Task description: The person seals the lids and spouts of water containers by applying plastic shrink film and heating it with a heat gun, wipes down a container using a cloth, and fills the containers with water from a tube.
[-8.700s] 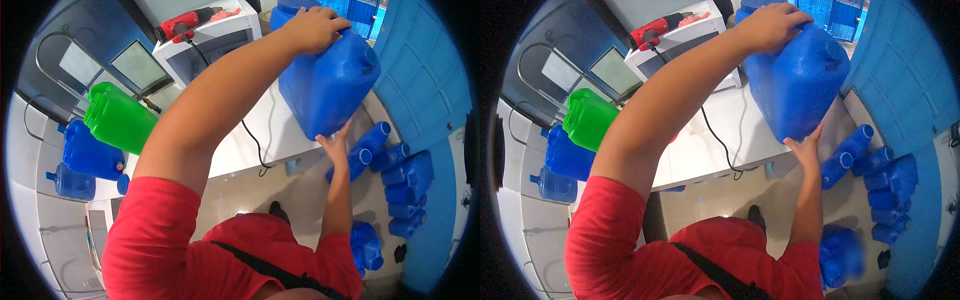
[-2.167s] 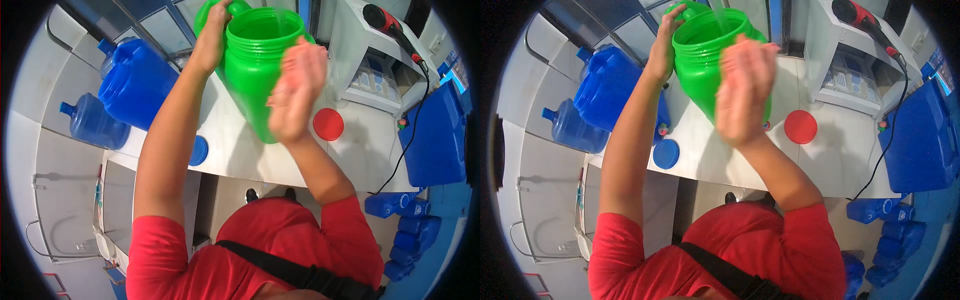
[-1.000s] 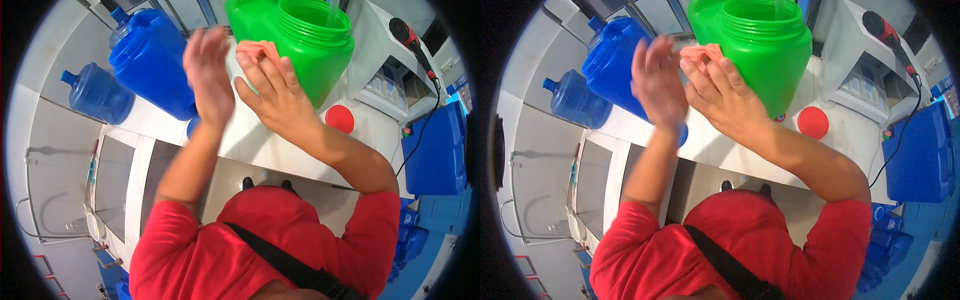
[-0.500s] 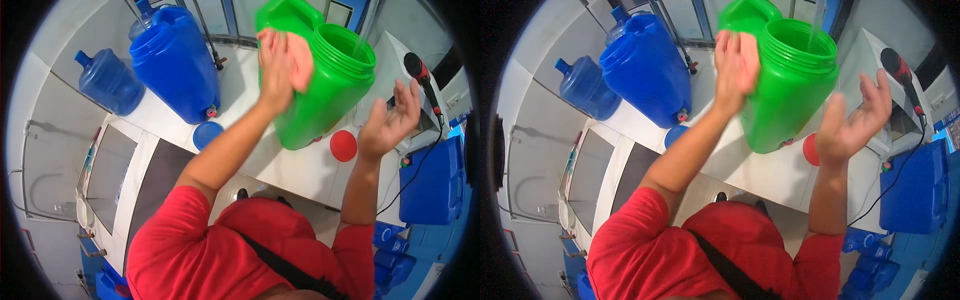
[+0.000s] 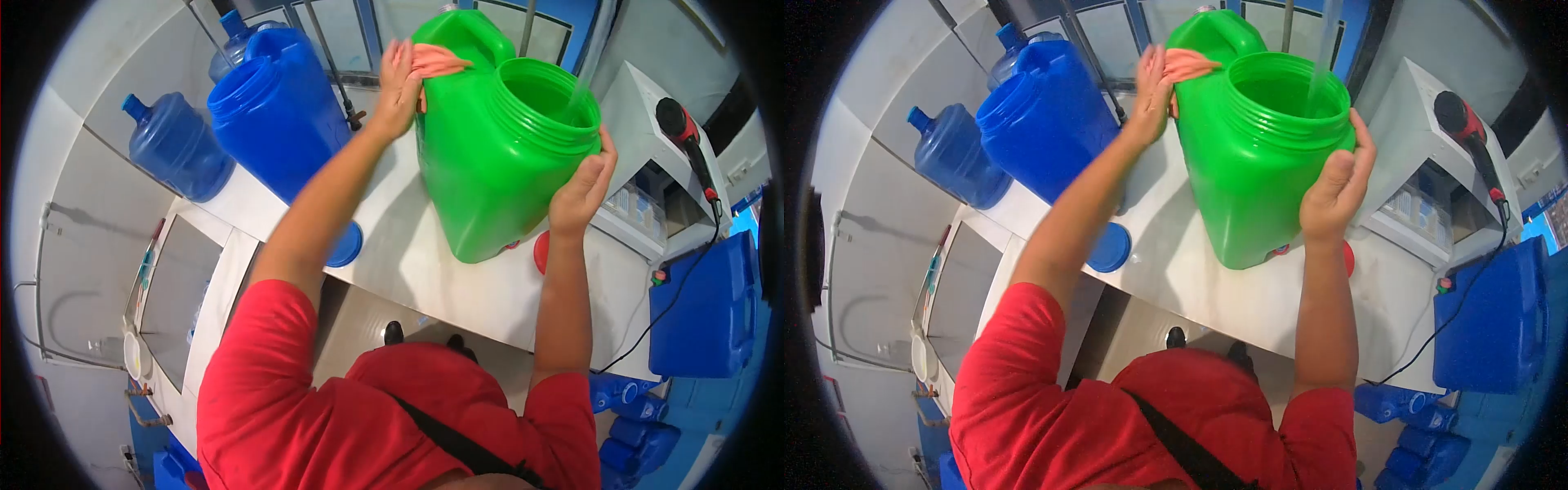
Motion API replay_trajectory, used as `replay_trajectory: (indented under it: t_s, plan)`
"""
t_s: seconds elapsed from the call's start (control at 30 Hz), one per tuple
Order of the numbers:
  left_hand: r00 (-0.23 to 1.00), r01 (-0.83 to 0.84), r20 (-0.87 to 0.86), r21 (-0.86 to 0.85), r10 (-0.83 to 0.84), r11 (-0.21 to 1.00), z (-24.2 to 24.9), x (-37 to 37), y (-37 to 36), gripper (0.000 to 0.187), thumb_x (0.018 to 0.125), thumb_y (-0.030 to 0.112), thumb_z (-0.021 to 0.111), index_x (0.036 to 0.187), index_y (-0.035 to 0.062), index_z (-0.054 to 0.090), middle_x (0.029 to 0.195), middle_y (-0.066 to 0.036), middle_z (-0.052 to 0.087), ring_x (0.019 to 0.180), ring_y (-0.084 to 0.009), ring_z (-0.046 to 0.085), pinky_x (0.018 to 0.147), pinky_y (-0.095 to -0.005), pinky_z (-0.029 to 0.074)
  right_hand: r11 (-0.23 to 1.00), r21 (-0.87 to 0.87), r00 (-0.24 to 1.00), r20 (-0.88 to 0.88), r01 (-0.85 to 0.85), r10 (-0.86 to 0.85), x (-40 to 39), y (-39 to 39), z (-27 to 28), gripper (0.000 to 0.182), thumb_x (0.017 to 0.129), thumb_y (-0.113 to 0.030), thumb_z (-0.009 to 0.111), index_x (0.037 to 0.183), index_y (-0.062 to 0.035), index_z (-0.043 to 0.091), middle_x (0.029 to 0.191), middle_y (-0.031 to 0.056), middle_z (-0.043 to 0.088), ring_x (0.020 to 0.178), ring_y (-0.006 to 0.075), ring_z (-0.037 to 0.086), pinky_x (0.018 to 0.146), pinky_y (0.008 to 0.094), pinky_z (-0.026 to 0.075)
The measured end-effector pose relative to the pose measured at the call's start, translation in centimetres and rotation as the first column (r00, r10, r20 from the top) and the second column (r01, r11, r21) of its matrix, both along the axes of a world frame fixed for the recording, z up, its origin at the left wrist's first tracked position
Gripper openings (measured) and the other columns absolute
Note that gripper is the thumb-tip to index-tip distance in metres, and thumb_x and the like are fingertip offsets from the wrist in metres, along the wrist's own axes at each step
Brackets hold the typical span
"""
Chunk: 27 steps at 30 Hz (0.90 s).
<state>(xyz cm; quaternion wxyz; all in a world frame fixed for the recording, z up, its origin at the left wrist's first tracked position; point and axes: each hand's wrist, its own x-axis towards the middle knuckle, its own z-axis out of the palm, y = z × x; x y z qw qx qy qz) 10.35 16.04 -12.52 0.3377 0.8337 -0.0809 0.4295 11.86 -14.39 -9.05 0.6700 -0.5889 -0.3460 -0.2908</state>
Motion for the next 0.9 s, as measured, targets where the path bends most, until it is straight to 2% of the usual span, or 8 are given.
replay_trajectory:
  t_s: [0.07,0.17,0.23,0.43,0.57,0.6,0.73,0.9]
  plan:
    - [0.975,0.03,-0.146,-0.655,-0.166,0.755,-3.5,-1.0,-1.6,0.046,0.105,0.052,0.031,0.121,0.0103,0.042,0.088,-0.006,0.054,0.077,-0.0142,0.053,0.072,-0.0281,0.044,0.999,0.017,0.999,0.038,0.033,-0.034,0.2,0.0,-0.1,0.057,0.109,-0.041,0.034,0.14,0.0063,0.044,0.129,0.0162,0.057,0.113,0.0202,0.058,0.099,0.0313,0.044]
    - [0.965,-0.035,-0.197,-0.757,-0.176,0.652,-17.1,-4.2,-6.9,0.066,0.099,0.07,0.021,0.102,0.0109,0.049,0.084,0.0,0.047,0.071,-0.0141,0.046,0.067,-0.0269,0.039,1.0,-0.004,0.999,-0.034,0.012,-0.013,-0.5,0.1,0.0,0.057,0.11,-0.04,0.028,0.142,0.0055,0.039,0.126,0.0134,0.056,0.115,0.0197,0.056,0.101,0.0327,0.043]
    - [0.971,-0.039,-0.187,-0.737,-0.148,0.675,-21.0,-7.6,-11.8,0.073,0.097,0.075,0.019,0.099,0.0099,0.052,0.087,-0.001,0.046,0.074,-0.0151,0.044,0.068,-0.0279,0.038,1.0,0.004,1.0,-0.01,0.015,-0.015,-0.4,0.3,0.0,0.057,0.11,-0.04,0.027,0.142,0.0056,0.038,0.127,0.0139,0.056,0.116,0.0202,0.056,0.102,0.033,0.043]
    - [0.991,-0.062,-0.132,-0.665,-0.036,0.744,-8.2,-6.1,-11.0,0.069,0.102,0.064,0.023,0.12,0.0028,0.051,0.114,-0.013,0.049,0.101,-0.0217,0.05,0.085,-0.0357,0.043,0.999,0.035,0.999,-0.05,0.005,-0.003,-0.9,0.5,0.2,0.059,0.109,-0.041,0.029,0.141,0.0085,0.04,0.133,0.0184,0.053,0.12,0.023,0.055,0.103,0.034,0.042]
    - [0.825,-0.289,-0.415,-0.893,-0.384,0.344,-6.1,-2.3,-4.0,0.069,0.105,0.056,0.027,0.133,-0.0019,0.05,0.132,-0.022,0.051,0.119,-0.0261,0.053,0.097,-0.0409,0.046,0.999,0.047,0.998,-0.059,0.011,-0.008,-1.3,0.6,0.6,0.056,0.11,-0.037,0.028,0.141,0.0078,0.04,0.134,0.0187,0.052,0.119,0.0234,0.055,0.103,0.0342,0.042]
    - [0.852,-0.244,-0.366,-0.91,-0.375,0.334,-7.9,-2.3,-4.2,0.067,0.105,0.055,0.028,0.134,-0.002,0.049,0.133,-0.021,0.051,0.12,-0.0263,0.052,0.098,-0.0405,0.044,0.999,0.051,0.999,-0.053,0.009,-0.007,-1.1,0.6,0.5,0.056,0.11,-0.037,0.028,0.141,0.0078,0.04,0.134,0.0187,0.052,0.119,0.0234,0.055,0.103,0.0342,0.042]
    - [0.961,-0.05,-0.183,-0.854,-0.208,0.518,-13.7,-6.7,-12.3,0.061,0.106,0.048,0.032,0.138,-0.0021,0.046,0.137,-0.02,0.049,0.126,-0.027,0.049,0.104,-0.0386,0.04,0.997,0.019,0.996,-0.031,0.081,-0.08,-0.4,0.2,0.1,0.055,0.11,-0.037,0.029,0.141,0.0069,0.041,0.133,0.0183,0.053,0.119,0.0232,0.055,0.103,0.0345,0.043]
    - [0.998,0.044,0.002,-0.661,-0.057,0.749,-4.2,-7.1,-13.8,0.056,0.107,0.039,0.037,0.144,-0.0022,0.041,0.142,-0.019,0.046,0.133,-0.0279,0.044,0.111,-0.0363,0.034,0.998,0.066,0.999,-0.052,-0.003,0.006,-0.9,0.8,0.2,0.056,0.109,-0.038,0.03,0.14,0.0063,0.043,0.132,0.0175,0.055,0.118,0.0226,0.056,0.102,0.0338,0.043]
